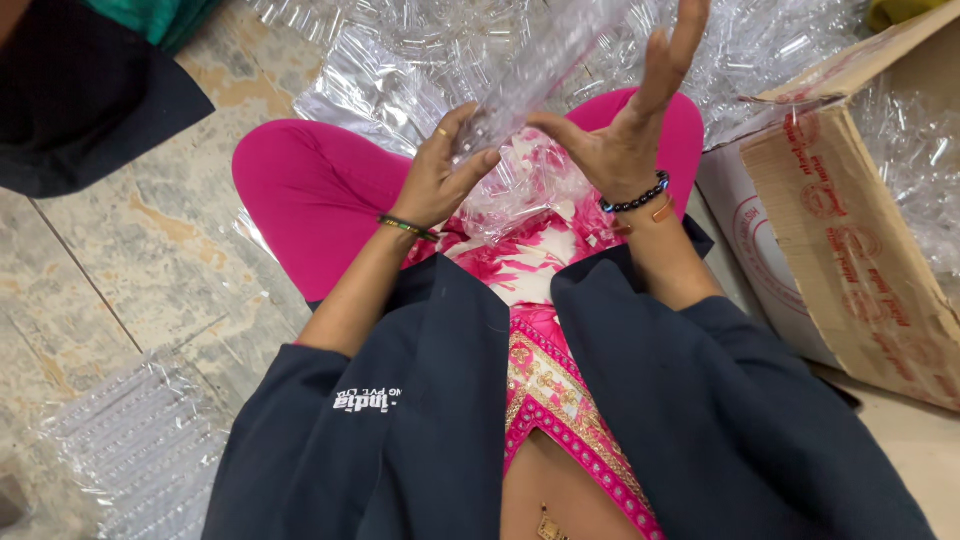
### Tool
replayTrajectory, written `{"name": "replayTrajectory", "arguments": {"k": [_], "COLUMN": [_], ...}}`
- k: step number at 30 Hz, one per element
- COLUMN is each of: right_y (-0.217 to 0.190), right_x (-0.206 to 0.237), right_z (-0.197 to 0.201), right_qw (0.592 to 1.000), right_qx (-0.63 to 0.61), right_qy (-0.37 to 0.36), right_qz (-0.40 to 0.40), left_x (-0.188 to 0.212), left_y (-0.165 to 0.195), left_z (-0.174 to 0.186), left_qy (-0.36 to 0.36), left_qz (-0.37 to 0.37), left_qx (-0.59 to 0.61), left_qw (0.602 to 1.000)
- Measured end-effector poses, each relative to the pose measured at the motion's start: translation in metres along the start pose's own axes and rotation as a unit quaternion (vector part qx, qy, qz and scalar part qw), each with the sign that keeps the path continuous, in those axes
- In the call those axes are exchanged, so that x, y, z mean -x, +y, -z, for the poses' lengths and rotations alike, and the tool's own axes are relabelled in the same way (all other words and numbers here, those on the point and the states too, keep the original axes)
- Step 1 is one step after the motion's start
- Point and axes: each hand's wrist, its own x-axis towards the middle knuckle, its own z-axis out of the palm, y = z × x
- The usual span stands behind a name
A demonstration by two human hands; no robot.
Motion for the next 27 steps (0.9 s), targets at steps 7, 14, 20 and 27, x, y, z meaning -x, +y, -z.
{"name": "replayTrajectory", "arguments": {"k": [7, 14, 20, 27], "right_y": [-0.048, -0.009, 0.018, 0.025], "right_x": [0.044, 0.090, 0.133, 0.155], "right_z": [-0.013, 0.023, 0.086, 0.143], "right_qw": [0.893, 0.864, 0.882, 0.824], "right_qx": [-0.409, -0.395, -0.287, -0.049], "right_qy": [-0.087, -0.044, -0.176, -0.421], "right_qz": [-0.168, -0.311, -0.329, -0.376], "left_x": [-0.035, 0.004, -0.005, -0.081], "left_y": [0.008, 0.006, -0.060, -0.033], "left_z": [-0.058, -0.076, -0.064, -0.053], "left_qy": [-0.043, -0.083, -0.103, -0.050], "left_qz": [-0.078, -0.074, 0.182, 0.150], "left_qx": [0.101, -0.287, -0.024, 0.199], "left_qw": [0.991, 0.951, 0.977, 0.967]}}
